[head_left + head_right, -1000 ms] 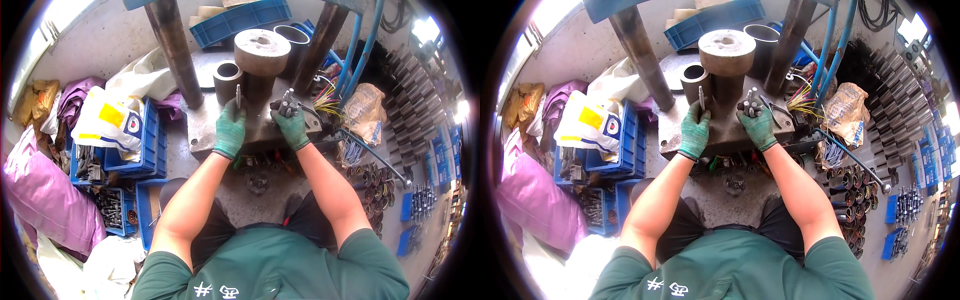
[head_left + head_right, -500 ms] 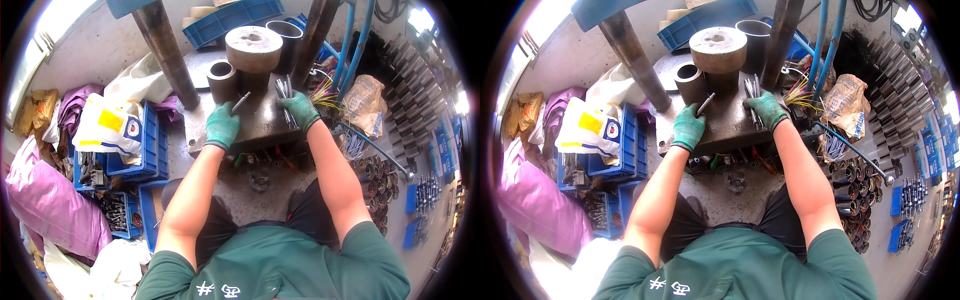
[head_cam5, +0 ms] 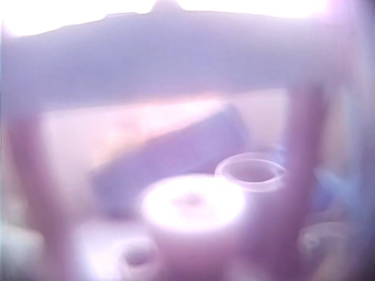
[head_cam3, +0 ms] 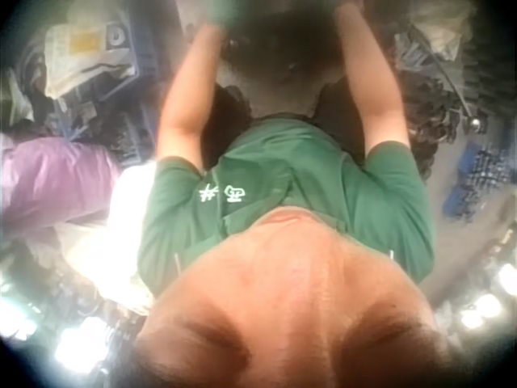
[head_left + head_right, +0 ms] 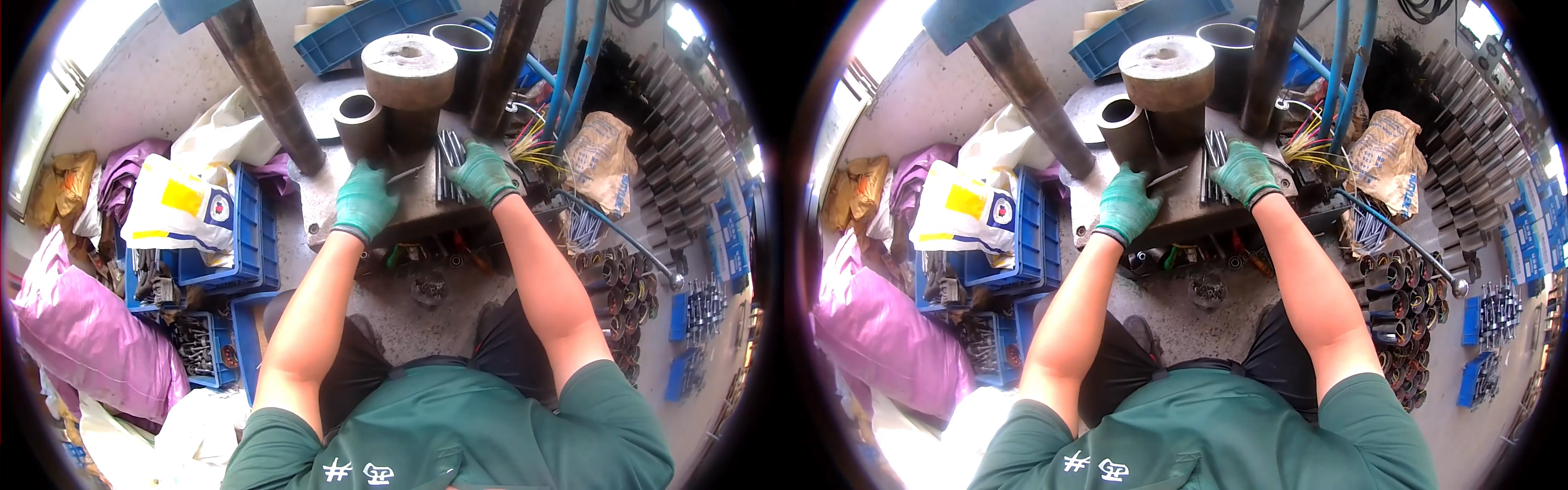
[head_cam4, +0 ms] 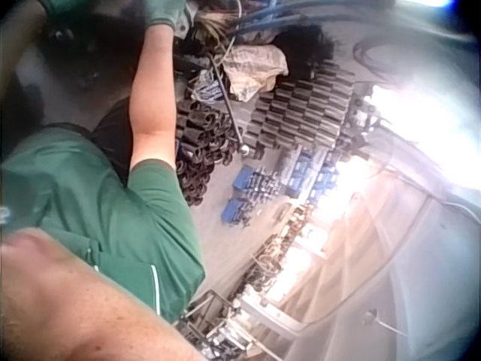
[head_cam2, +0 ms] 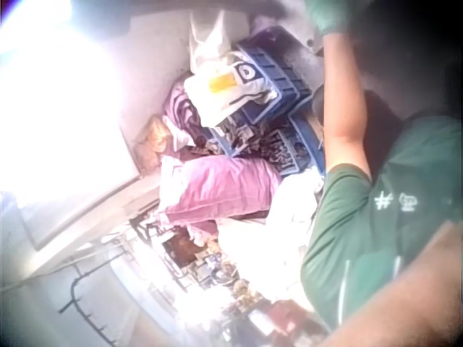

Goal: The person installs retaining rings onto metal rods using pliers.

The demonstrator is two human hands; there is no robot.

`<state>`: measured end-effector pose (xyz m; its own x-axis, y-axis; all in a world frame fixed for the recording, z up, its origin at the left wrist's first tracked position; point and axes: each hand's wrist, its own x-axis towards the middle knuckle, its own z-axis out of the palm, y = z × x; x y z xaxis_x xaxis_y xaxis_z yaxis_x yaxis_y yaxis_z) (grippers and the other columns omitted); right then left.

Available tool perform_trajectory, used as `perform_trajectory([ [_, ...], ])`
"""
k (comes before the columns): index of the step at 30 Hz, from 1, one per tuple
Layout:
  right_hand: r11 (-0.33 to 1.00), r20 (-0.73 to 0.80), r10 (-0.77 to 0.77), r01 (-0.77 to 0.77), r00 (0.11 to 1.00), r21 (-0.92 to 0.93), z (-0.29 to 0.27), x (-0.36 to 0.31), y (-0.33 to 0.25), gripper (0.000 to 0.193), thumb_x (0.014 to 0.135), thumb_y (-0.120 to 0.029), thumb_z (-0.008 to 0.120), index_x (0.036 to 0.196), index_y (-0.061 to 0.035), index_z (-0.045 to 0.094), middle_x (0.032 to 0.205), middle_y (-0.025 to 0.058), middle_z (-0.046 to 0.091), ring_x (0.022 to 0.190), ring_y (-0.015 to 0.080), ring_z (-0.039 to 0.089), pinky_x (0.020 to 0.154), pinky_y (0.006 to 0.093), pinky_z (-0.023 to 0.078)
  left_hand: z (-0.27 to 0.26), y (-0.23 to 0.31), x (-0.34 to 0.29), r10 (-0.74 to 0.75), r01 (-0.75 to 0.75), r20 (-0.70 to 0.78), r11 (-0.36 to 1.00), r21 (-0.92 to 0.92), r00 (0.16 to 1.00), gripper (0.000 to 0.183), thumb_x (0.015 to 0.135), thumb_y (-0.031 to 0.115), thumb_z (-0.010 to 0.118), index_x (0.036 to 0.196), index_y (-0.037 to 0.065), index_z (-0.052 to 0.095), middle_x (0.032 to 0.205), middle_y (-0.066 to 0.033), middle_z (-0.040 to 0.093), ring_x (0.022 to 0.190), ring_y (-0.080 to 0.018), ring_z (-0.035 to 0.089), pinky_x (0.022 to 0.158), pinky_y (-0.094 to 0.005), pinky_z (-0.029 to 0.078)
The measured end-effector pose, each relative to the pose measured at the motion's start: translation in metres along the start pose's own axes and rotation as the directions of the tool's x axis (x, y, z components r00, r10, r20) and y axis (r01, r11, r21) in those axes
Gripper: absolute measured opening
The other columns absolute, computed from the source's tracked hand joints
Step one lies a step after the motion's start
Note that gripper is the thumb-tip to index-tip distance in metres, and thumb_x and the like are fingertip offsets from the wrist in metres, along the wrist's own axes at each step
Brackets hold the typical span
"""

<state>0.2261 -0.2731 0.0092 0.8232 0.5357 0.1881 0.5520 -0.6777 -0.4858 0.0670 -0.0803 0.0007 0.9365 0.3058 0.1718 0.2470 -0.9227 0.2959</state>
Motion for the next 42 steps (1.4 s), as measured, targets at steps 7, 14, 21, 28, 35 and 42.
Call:
perform_trajectory([
  [7, 0.999, -0.04, -0.023, 0.024, 0.999, 0.029, -0.013, -0.01, 0.004, 0.051, 0.081, -0.033, 0.075, 0.119, 0.0012, 0.071, 0.115, 0.0289, 0.072, 0.111, 0.0427, 0.069, 0.101, 0.0457, 0.054, 0.006, 0.014, -0.033, 0.158, -0.164, -0.116, 0.986, -0.042, 0.981, 0.041, 0.078, 0.04, 0.087, 0.099, 0.006, 0.076, 0.108, -0.018, 0.065, 0.093, -0.0373, 0.069, 0.079, -0.0479, 0.059],
  [14, 0.994, -0.206, -0.048, 0.067, 0.977, 0.089, -0.022, -0.002, 0.056, 0.042, 0.087, -0.024, 0.068, 0.123, -0.0018, 0.072, 0.117, 0.0238, 0.074, 0.112, 0.0402, 0.069, 0.101, 0.0438, 0.054, 0.03, 0.012, -0.047, 0.356, -0.353, -0.178, 0.934, 0.049, 0.917, 0.022, 0.074, 0.025, 0.085, 0.086, 0.01, 0.074, 0.093, -0.0115, 0.063, 0.08, -0.0316, 0.068, 0.068, -0.0446, 0.057],
  [21, 0.974, -0.048, -0.083, 0.071, 0.995, -0.215, -0.023, -0.006, 0.077, 0.047, 0.081, -0.027, 0.076, 0.122, -0.0046, 0.074, 0.123, 0.0184, 0.071, 0.118, 0.0378, 0.065, 0.105, 0.0451, 0.051, 0.029, 0.024, -0.052, 0.359, -0.372, -0.188, 0.928, -0.034, 0.914, 0.019, 0.082, 0.011, 0.075, 0.1, 0.008, 0.069, 0.097, -0.0136, 0.065, 0.086, -0.0347, 0.067, 0.072, -0.0453, 0.057],
  [28, 0.977, -0.065, 0.147, -0.155, 0.987, -0.145, -0.028, -0.004, 0.046, 0.049, 0.072, -0.035, 0.078, 0.112, -0.0066, 0.077, 0.111, 0.0201, 0.074, 0.108, 0.0387, 0.069, 0.097, 0.046, 0.055, 0.026, 0.015, -0.043, -0.245, 0.14, 0.023, 0.473, -0.87, 0.969, 0.008, 0.101, 0.009, 0.066, 0.107, 0.006, 0.062, 0.088, -0.0104, 0.074, 0.058, -0.0173, 0.059, 0.054, -0.0303, 0.05],
  [35, -0.106, 0.288, 0.202, -0.272, 0.936, 0.957, -0.053, 0.002, 0.071, 0.026, 0.091, -0.025, 0.066, 0.098, -0.0016, 0.073, 0.086, 0.0089, 0.072, 0.075, 0.019, 0.068, 0.069, 0.0324, 0.055, -0.013, 0.014, -0.036, -0.232, 0.41, 0.438, -0.16, -0.898, 0.869, 0.008, 0.102, 0.013, 0.057, 0.104, 0.005, 0.058, 0.093, -0.0133, 0.072, 0.059, -0.0098, 0.049, 0.049, -0.0231, 0.04],
  [42, -0.164, 0.499, -0.165, -0.523, 0.851, 0.837, -0.054, -0.055, 0.007, 0.043, 0.09, -0.017, 0.059, 0.13, -0.0008, 0.062, 0.117, 0.0172, 0.07, 0.107, 0.0287, 0.07, 0.098, 0.0549, 0.056, -0.015, 0.011, -0.033, -0.266, 0.433, 0.534, -0.356, -0.828, 0.803, 0.015, 0.102, 0.015, 0.053, 0.104, 0.003, 0.061, 0.085, -0.007, 0.064, 0.063, -0.0093, 0.05, 0.05, -0.0218, 0.04],
])
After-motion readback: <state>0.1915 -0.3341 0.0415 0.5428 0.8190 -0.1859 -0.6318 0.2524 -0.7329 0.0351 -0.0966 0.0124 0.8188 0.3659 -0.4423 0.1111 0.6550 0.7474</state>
